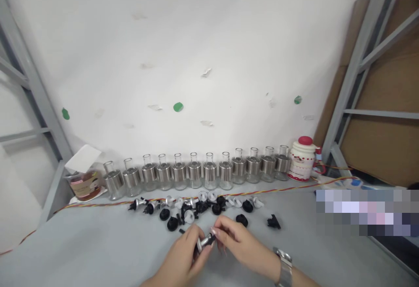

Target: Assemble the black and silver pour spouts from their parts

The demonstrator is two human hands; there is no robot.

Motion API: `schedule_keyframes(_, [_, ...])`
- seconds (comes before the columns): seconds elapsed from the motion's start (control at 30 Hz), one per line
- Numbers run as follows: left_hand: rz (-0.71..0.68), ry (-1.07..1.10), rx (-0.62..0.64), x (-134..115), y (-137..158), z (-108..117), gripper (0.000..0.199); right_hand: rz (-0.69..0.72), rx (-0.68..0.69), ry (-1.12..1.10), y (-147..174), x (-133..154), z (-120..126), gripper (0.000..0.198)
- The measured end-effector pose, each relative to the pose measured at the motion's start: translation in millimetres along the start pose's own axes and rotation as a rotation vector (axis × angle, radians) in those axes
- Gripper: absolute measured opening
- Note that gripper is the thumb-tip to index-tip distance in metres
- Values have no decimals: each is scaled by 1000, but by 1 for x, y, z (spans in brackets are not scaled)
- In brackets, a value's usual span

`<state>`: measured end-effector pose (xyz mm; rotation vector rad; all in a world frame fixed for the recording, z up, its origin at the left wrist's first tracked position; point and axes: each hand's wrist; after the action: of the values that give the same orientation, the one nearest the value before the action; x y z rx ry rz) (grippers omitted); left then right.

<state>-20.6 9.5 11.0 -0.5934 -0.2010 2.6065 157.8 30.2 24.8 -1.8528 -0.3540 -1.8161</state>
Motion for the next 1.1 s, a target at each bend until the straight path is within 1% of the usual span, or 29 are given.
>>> schedule_keyframes(0.07, [-6,10,16,-2,1,2,12,-11,14,36,2,2,0,24])
schedule_keyframes(0.13, [-12,24,35,-3,2,5,14,-29,-4,29,2,2,-1,23])
schedule_keyframes(0.3, [-13,33,40,-3,1,6,18,-39,-26,-77,1,-3,-5,21])
schedule_keyframes(0.43, [-30,52,69,-3,2,7,20,-41,-40,-102,1,-3,-8,21])
schedule_keyframes(0.53, [-27,34,60,-4,2,9,20,-57,-53,-140,1,-3,-9,22])
schedule_keyframes(0.83, [-29,9,18,-7,0,12,21,-39,-67,-210,0,-8,-12,24])
schedule_keyframes(0.97, [-4,41,38,-9,1,13,22,2,-79,-190,2,-8,-11,21])
schedule_keyframes(1.1, [8,64,68,-7,1,12,21,6,-77,-183,3,-10,-10,20])
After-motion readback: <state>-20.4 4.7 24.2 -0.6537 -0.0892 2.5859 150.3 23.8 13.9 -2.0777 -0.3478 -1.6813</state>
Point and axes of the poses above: each hand's wrist, its own y-axis away from the middle knuckle, its own z-axis out of the back of the hand, x = y × z, and after that the axes turned 14 degrees about -y, right-handed
